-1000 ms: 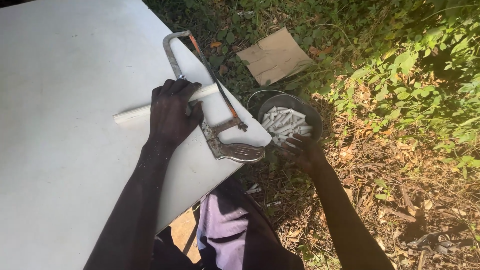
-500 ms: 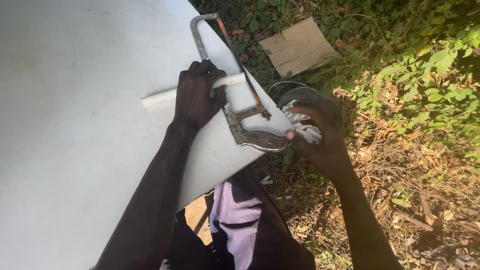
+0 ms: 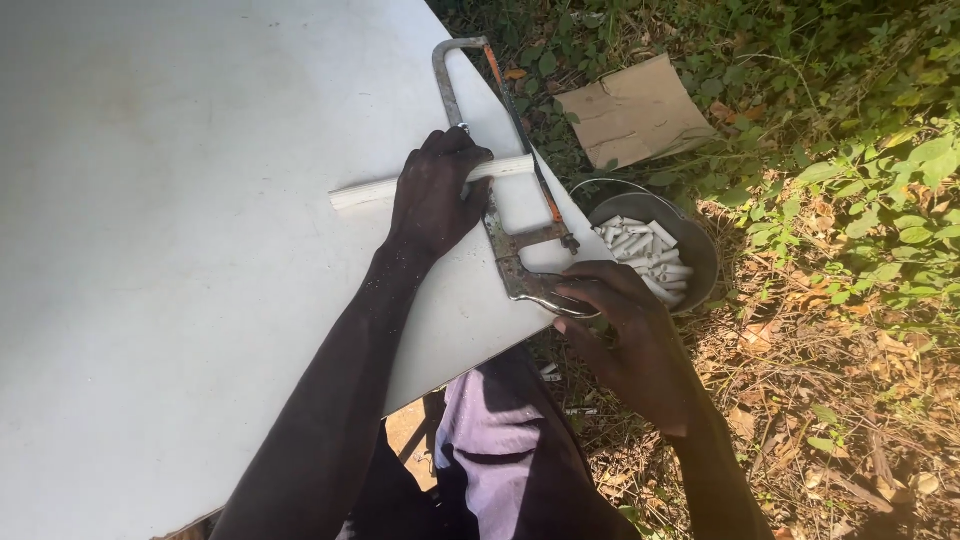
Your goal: Cutting a white plastic pipe into small segments using a hacksaw.
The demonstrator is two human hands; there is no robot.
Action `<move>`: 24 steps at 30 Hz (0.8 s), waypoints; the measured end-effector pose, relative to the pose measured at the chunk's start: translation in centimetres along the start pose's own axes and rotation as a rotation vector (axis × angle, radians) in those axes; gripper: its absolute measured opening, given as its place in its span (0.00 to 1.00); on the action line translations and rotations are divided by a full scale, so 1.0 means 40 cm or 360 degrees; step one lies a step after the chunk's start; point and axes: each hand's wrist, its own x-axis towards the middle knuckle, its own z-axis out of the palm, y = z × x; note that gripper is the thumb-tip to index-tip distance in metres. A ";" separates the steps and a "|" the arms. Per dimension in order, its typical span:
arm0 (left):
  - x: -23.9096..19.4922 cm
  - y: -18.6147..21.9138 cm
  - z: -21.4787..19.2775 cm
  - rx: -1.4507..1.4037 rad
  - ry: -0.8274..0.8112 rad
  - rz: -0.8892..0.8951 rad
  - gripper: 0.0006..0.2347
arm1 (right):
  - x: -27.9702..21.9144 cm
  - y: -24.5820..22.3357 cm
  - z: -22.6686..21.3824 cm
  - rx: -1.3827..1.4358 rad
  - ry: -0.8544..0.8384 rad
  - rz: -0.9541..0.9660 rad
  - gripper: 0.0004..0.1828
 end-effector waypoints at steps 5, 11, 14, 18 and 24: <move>-0.001 -0.011 0.002 -0.0019 0.0009 0.0071 0.10 | -0.018 -0.012 0.004 -0.0157 0.0078 0.0048 0.17; 0.003 0.021 0.004 -0.0032 -0.0046 0.0105 0.13 | -0.017 0.033 0.049 -0.0336 0.0156 0.0075 0.26; 0.015 0.022 0.039 -0.0184 -0.0098 0.0126 0.14 | 0.010 0.017 0.067 -0.0450 0.0166 0.0013 0.21; 0.016 0.045 0.015 -0.0179 -0.0082 0.0068 0.13 | 0.040 0.004 0.067 -0.0552 0.0144 -0.0074 0.18; -0.008 0.064 -0.030 -0.0141 0.0070 -0.0025 0.11 | 0.038 0.029 0.023 -0.0363 0.0292 -0.0101 0.17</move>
